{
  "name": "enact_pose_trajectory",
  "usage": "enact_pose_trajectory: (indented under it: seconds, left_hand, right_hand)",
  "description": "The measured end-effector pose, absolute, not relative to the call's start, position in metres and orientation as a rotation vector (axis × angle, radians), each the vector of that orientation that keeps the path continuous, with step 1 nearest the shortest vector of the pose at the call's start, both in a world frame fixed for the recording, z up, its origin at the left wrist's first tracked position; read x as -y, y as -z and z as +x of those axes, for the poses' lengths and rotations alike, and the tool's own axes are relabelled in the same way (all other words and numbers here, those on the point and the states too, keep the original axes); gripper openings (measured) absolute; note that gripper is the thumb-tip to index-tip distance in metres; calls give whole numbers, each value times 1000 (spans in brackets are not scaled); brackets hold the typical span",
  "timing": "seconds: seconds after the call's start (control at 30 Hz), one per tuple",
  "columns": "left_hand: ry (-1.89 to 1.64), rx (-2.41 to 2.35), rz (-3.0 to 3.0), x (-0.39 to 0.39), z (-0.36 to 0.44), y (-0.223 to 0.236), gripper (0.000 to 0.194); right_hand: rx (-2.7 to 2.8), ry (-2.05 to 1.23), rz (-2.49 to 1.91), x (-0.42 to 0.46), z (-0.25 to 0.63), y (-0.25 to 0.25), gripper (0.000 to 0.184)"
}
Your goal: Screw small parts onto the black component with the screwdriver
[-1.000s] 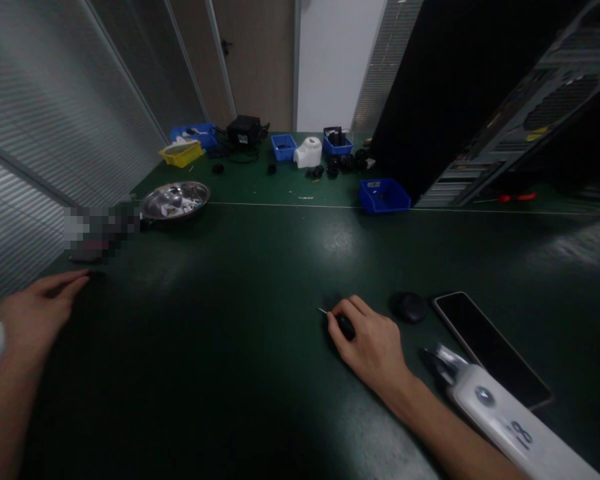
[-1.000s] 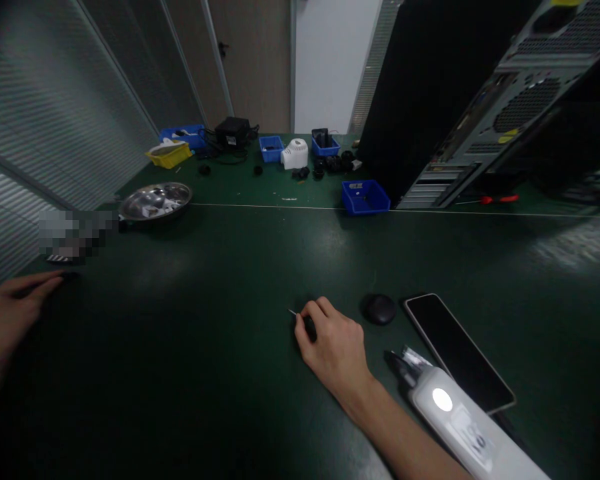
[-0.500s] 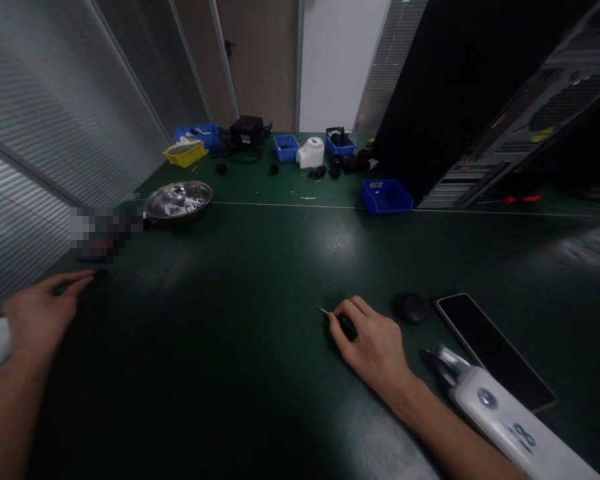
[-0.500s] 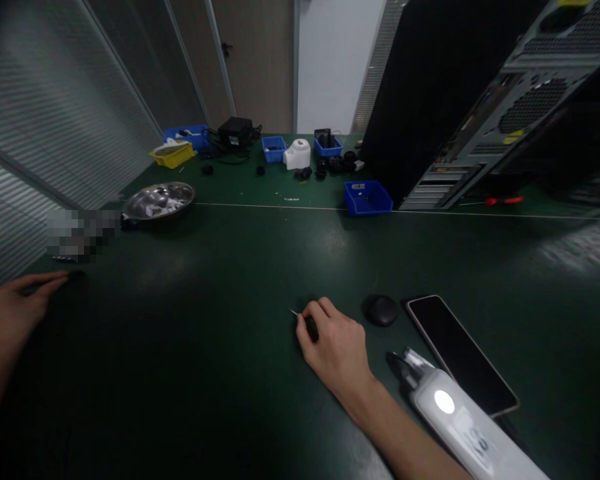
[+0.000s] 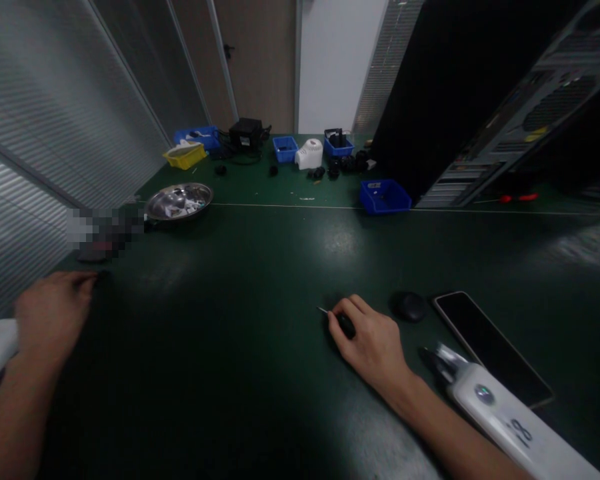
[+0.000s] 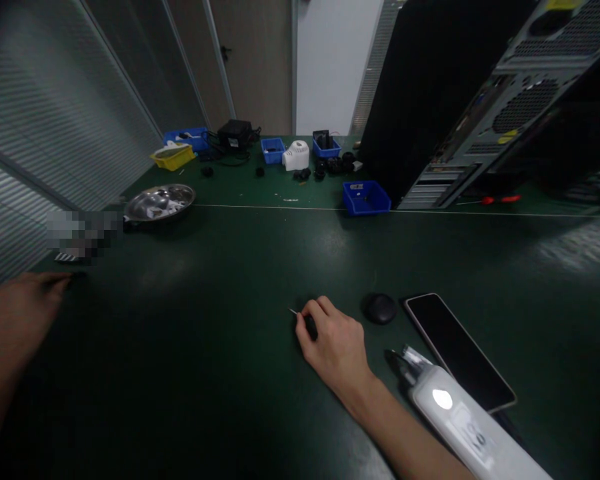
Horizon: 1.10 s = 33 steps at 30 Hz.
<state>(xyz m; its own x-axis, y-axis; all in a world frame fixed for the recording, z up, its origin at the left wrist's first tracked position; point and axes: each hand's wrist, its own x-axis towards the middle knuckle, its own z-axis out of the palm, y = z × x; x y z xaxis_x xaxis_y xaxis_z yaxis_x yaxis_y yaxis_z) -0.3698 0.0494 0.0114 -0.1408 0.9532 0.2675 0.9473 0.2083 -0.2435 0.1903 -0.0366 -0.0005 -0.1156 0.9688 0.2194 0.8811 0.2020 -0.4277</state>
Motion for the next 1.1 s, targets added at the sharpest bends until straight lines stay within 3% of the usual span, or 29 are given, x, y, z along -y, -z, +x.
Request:
enact_pose_trajectory:
  seconds: [0.33,0.5,0.7,0.8,1.1]
  left_hand:
    - [198,2424,-1670,-50,-383,-14,41]
    - [484,2539,-1899,-57,-311,-28,43]
    - [904,1684,-3112,-32,-117,-31,23]
    - [980,1292,-3382,-21,-54,-18,18]
    - [1078,1202,-3371,-22,-38,4,16]
  right_hand:
    - [2044,-268,-1757,38,188,-2,19]
    - [2055,-216,-1755,38,188,-2,17]
    - [2067,-216,-1723,39,189,0,17]
    - [2049,-228,-1708,40,189,1,16]
    - [2015,-349,-1656,38,188,-2,19]
